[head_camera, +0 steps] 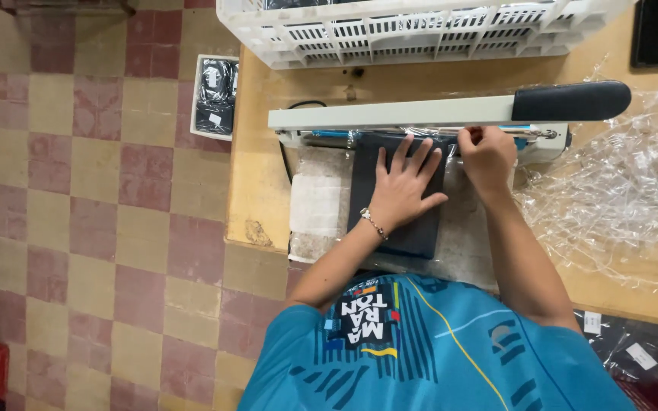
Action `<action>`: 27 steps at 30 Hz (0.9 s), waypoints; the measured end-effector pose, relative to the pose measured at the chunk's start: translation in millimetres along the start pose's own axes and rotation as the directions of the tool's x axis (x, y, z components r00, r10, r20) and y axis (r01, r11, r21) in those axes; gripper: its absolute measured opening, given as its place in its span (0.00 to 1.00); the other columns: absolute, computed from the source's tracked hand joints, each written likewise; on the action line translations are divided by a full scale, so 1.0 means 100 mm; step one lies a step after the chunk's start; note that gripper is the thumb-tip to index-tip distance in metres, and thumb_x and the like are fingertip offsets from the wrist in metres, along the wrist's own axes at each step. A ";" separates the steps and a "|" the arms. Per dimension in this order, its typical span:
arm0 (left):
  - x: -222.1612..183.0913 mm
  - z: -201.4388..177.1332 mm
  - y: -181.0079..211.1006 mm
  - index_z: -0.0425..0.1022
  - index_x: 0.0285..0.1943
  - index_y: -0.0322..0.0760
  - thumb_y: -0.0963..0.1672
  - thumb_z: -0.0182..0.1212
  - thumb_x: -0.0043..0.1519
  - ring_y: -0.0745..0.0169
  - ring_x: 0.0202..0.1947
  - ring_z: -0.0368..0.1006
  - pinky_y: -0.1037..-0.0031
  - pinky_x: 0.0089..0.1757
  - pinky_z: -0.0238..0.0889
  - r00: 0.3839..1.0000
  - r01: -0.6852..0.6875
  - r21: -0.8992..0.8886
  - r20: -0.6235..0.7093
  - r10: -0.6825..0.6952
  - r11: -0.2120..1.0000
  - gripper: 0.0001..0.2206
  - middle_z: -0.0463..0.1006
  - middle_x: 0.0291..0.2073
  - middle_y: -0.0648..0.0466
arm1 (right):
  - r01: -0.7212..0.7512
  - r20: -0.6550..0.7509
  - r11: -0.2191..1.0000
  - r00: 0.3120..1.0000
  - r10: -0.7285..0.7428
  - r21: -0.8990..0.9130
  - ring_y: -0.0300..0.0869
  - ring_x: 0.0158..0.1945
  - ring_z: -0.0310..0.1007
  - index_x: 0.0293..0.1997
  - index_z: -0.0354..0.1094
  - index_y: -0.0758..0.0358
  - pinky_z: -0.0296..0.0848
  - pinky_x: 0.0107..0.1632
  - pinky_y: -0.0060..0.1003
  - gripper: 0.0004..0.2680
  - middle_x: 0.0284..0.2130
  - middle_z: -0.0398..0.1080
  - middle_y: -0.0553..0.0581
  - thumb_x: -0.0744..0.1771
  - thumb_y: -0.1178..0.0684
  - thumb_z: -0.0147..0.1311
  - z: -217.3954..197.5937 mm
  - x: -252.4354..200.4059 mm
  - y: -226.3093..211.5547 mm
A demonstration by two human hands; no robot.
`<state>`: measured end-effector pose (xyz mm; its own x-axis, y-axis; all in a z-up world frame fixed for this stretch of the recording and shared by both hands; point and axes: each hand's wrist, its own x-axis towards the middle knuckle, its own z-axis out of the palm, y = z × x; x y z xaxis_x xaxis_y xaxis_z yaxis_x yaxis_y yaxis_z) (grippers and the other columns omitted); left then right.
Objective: Packaging items into black plastic bags, applying labels, and sealing them with a heat sealer
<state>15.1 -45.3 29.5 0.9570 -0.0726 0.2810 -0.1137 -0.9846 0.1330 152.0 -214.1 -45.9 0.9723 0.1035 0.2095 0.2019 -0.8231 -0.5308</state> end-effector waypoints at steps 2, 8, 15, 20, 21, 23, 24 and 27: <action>-0.01 0.00 0.02 0.59 0.76 0.55 0.67 0.44 0.58 0.41 0.78 0.46 0.31 0.66 0.44 0.994 0.016 0.009 0.104 -0.017 1.000 0.39 0.57 0.77 0.57 | 0.025 0.003 0.999 1.000 -0.025 -0.039 0.59 0.32 0.77 0.33 0.75 0.52 0.75 0.36 0.54 0.06 0.23 0.75 0.57 0.67 0.46 0.63 -0.37 -0.07 -0.25; 0.02 -0.11 0.03 0.57 0.78 0.54 0.67 0.41 0.60 0.41 0.80 0.39 0.28 0.65 0.42 0.966 0.023 -0.029 0.258 -0.015 0.999 0.39 0.49 0.80 0.57 | 0.448 0.105 0.853 0.866 -0.489 0.268 0.44 0.29 0.77 0.38 0.76 0.47 0.73 0.37 0.37 0.03 0.22 0.73 0.48 0.68 0.49 0.67 -1.44 0.14 -1.29; 0.08 -0.05 -0.03 0.49 0.79 0.53 0.67 0.50 0.58 0.44 0.79 0.37 0.27 0.63 0.41 0.950 0.016 -0.042 0.313 -0.002 0.999 0.43 0.46 0.79 0.57 | 0.623 0.268 0.742 0.780 -0.565 -0.247 0.48 0.37 0.73 0.34 0.70 0.56 0.72 0.36 0.42 0.13 0.29 0.73 0.52 0.73 0.41 0.52 -0.83 0.79 -1.34; 0.05 0.04 -0.03 0.46 0.82 0.53 0.67 0.42 0.60 0.37 0.79 0.37 0.24 0.64 0.37 0.955 0.014 -0.075 0.296 0.009 0.997 0.43 0.48 0.80 0.53 | 0.480 0.432 0.847 0.829 -0.354 -0.228 0.56 0.43 0.75 0.36 0.67 0.59 0.75 0.42 0.52 0.18 0.31 0.73 0.59 0.74 0.36 0.43 -0.59 0.77 -1.14; 0.07 -0.02 -0.02 0.47 0.81 0.52 0.67 0.40 0.60 0.39 0.78 0.39 0.25 0.64 0.38 0.953 0.015 -0.053 0.302 0.002 0.998 0.43 0.49 0.79 0.53 | 0.490 0.404 0.837 0.836 -0.371 -0.245 0.54 0.41 0.75 0.36 0.67 0.57 0.76 0.41 0.50 0.18 0.30 0.72 0.58 0.74 0.34 0.42 -0.53 0.76 -1.08; 0.08 -0.04 -0.01 0.48 0.81 0.51 0.67 0.39 0.60 0.40 0.77 0.41 0.26 0.64 0.39 0.952 0.015 -0.032 0.307 -0.005 0.999 0.42 0.51 0.77 0.54 | 0.498 0.376 0.826 0.842 -0.387 -0.265 0.52 0.40 0.76 0.35 0.66 0.55 0.76 0.40 0.47 0.19 0.29 0.72 0.56 0.74 0.32 0.41 -0.46 0.75 -0.99; 0.07 0.01 -0.01 0.49 0.80 0.51 0.68 0.40 0.60 0.40 0.77 0.41 0.26 0.64 0.39 0.951 0.015 -0.040 0.308 -0.002 0.999 0.42 0.50 0.77 0.53 | 0.493 0.366 0.832 0.845 -0.389 -0.253 0.52 0.40 0.75 0.35 0.66 0.55 0.76 0.39 0.47 0.19 0.29 0.71 0.56 0.74 0.32 0.42 -0.43 0.75 -0.96; 0.04 0.07 -0.02 0.49 0.80 0.51 0.67 0.42 0.60 0.39 0.77 0.40 0.25 0.63 0.38 0.950 0.013 -0.046 0.311 0.002 0.999 0.42 0.49 0.77 0.53 | 0.476 0.364 0.851 0.850 -0.380 -0.223 0.52 0.40 0.75 0.35 0.66 0.55 0.75 0.39 0.48 0.18 0.28 0.71 0.55 0.74 0.33 0.42 -0.35 0.74 -0.89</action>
<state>21.2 -44.9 23.7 0.9923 -0.1205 -0.0281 -0.1135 -0.9770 0.1803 201.5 -152.8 45.1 0.7926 0.6044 0.0809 0.6085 -0.7753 -0.1690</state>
